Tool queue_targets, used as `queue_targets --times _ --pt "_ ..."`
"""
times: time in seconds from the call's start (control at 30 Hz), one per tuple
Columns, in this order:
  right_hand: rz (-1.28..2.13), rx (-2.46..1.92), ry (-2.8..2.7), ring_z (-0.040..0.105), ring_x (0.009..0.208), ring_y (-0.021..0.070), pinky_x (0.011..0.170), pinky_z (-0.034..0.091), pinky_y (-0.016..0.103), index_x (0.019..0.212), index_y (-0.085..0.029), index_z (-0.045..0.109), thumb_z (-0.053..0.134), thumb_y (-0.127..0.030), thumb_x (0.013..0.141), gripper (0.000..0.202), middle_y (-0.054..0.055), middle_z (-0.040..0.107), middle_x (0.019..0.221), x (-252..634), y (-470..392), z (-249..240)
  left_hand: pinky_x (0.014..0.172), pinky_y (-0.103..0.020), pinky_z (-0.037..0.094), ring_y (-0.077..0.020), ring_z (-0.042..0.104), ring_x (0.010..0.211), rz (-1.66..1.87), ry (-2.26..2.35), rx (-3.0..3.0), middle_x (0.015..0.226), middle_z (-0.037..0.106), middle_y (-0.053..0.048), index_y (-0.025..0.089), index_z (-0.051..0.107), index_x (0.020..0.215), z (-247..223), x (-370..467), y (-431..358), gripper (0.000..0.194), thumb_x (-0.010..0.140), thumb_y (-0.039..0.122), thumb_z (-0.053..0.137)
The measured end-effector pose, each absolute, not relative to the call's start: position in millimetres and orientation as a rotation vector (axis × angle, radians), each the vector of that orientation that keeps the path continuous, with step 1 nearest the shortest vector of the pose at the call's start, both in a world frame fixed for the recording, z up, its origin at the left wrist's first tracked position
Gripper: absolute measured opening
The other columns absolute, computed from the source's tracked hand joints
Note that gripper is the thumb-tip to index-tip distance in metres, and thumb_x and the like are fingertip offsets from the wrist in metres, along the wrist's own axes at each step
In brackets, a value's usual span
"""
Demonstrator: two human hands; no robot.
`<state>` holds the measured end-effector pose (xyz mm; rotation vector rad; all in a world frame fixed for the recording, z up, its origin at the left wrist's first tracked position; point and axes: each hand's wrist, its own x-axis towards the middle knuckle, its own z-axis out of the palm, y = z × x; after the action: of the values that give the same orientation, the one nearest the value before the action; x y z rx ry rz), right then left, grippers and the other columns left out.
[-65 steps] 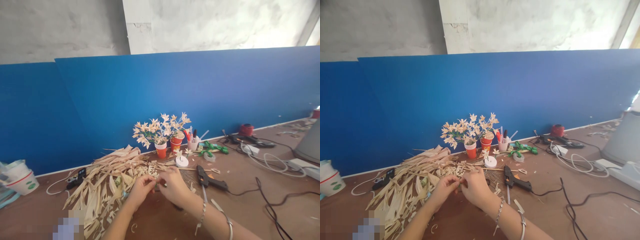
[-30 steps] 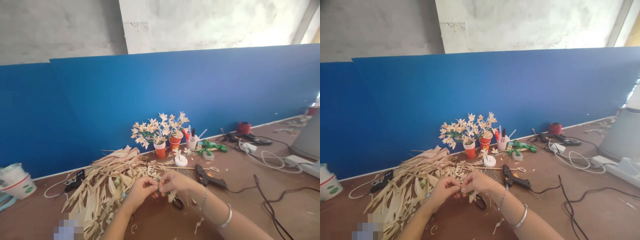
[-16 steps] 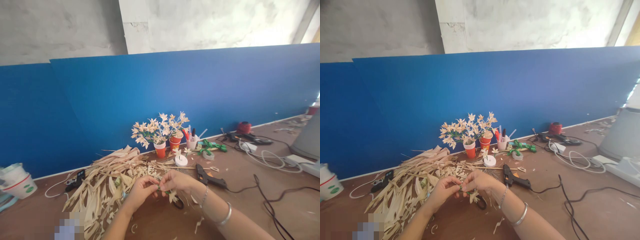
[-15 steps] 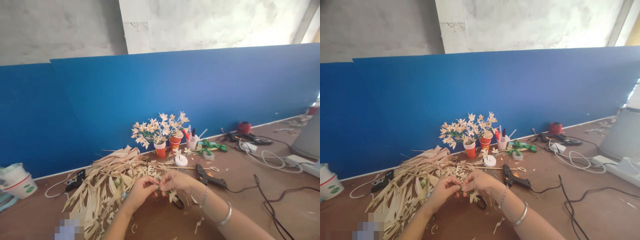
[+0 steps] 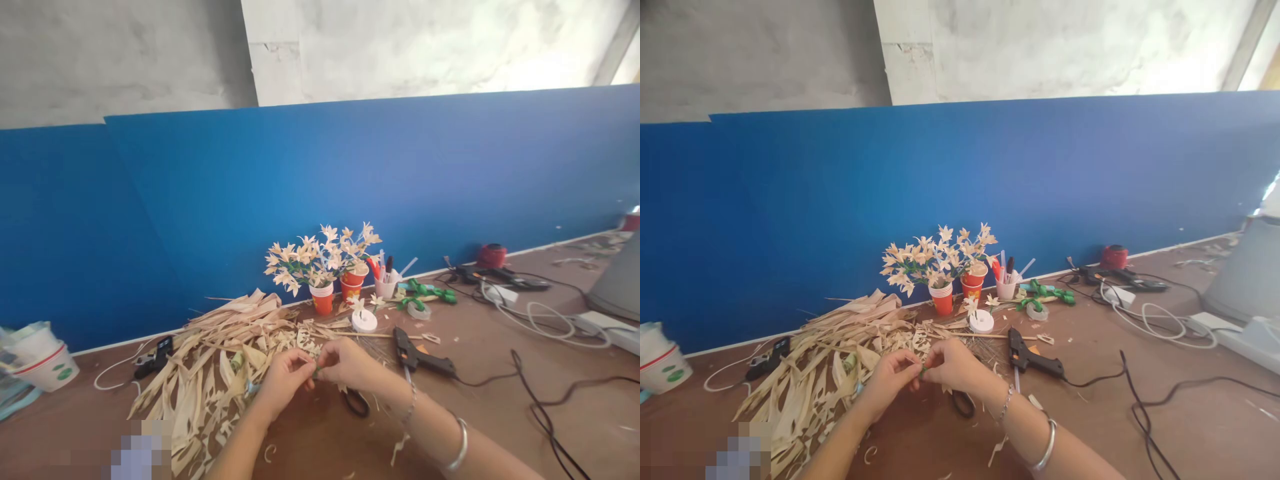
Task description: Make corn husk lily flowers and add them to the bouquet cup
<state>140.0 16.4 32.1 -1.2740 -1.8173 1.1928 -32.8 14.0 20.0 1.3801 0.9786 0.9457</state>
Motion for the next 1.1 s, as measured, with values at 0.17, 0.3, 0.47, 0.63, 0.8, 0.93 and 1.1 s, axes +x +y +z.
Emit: queue_targets --times 0.17,0.3,0.47,0.63,0.8,0.93,1.1 --pt "1.077 -1.342 -1.844 0.047 0.049 0.0087 0.047 0.032 0.019 0.062 -0.014 0.068 0.064 -0.019 0.063 0.007 -0.001 0.063 0.055 138 15 35 0.053 -0.025 0.043 -0.0126 0.054 0.049 0.944 0.963 1.336 0.052 0.063 0.0 0.013 0.065 0.074 17 -37 18 0.026 0.061 0.034 0.074" --pt "1.393 -1.192 -1.703 0.046 0.046 0.0078 0.047 0.032 0.02 0.059 -0.013 0.067 0.065 -0.023 0.062 0.011 0.0 0.063 0.052 141 13 40 0.053 -0.026 0.044 -0.0133 0.056 0.05 0.949 0.948 1.337 0.054 0.064 0.0 0.014 0.067 0.074 18 -39 19 0.026 0.06 0.035 0.075" --pt "1.841 -1.023 -1.433 0.054 0.049 0.0101 0.052 0.039 0.022 0.059 -0.012 0.066 0.071 -0.03 0.058 0.018 0.002 0.064 0.052 144 15 39 0.054 -0.026 0.044 -0.0134 0.056 0.05 0.956 0.923 1.359 0.053 0.063 0.0 0.015 0.066 0.073 19 -38 18 0.024 0.062 0.035 0.074" --pt "1.898 -1.055 -1.442 0.055 0.05 0.0105 0.053 0.04 0.022 0.061 -0.012 0.065 0.068 -0.031 0.059 0.019 0.002 0.064 0.054 144 17 36 0.053 -0.025 0.043 -0.0127 0.055 0.049 0.946 0.924 1.355 0.051 0.062 0.001 0.015 0.062 0.069 20 -35 14 0.024 0.066 0.037 0.071" --pt "1.247 -1.293 -1.766 0.049 0.052 0.0087 0.048 0.033 0.018 0.071 -0.014 0.066 0.065 -0.022 0.06 0.013 -0.001 0.063 0.059 137 17 25 0.052 -0.024 0.042 -0.0116 0.052 0.046 0.973 0.965 1.315 0.048 0.06 0.001 0.014 0.06 0.069 19 -33 14 0.027 0.065 0.039 0.071" --pt "0.951 -1.352 -1.887 0.051 0.056 0.0108 0.051 0.035 0.019 0.069 -0.015 0.068 0.061 -0.02 0.065 0.009 0.0 0.064 0.062 135 18 20 0.053 -0.025 0.042 -0.012 0.053 0.047 0.944 0.982 1.328 0.05 0.061 0.001 0.014 0.062 0.071 17 -34 16 0.028 0.063 0.039 0.072" --pt "1.245 -1.224 -1.845 0.05 0.051 0.0094 0.05 0.035 0.02 0.064 -0.014 0.068 0.059 -0.024 0.069 0.014 0.0 0.064 0.057 139 17 27 0.057 -0.026 0.044 -0.0136 0.057 0.053 0.915 0.927 1.327 0.056 0.065 0.0 0.014 0.065 0.077 18 -39 18 0.028 0.062 0.035 0.074"
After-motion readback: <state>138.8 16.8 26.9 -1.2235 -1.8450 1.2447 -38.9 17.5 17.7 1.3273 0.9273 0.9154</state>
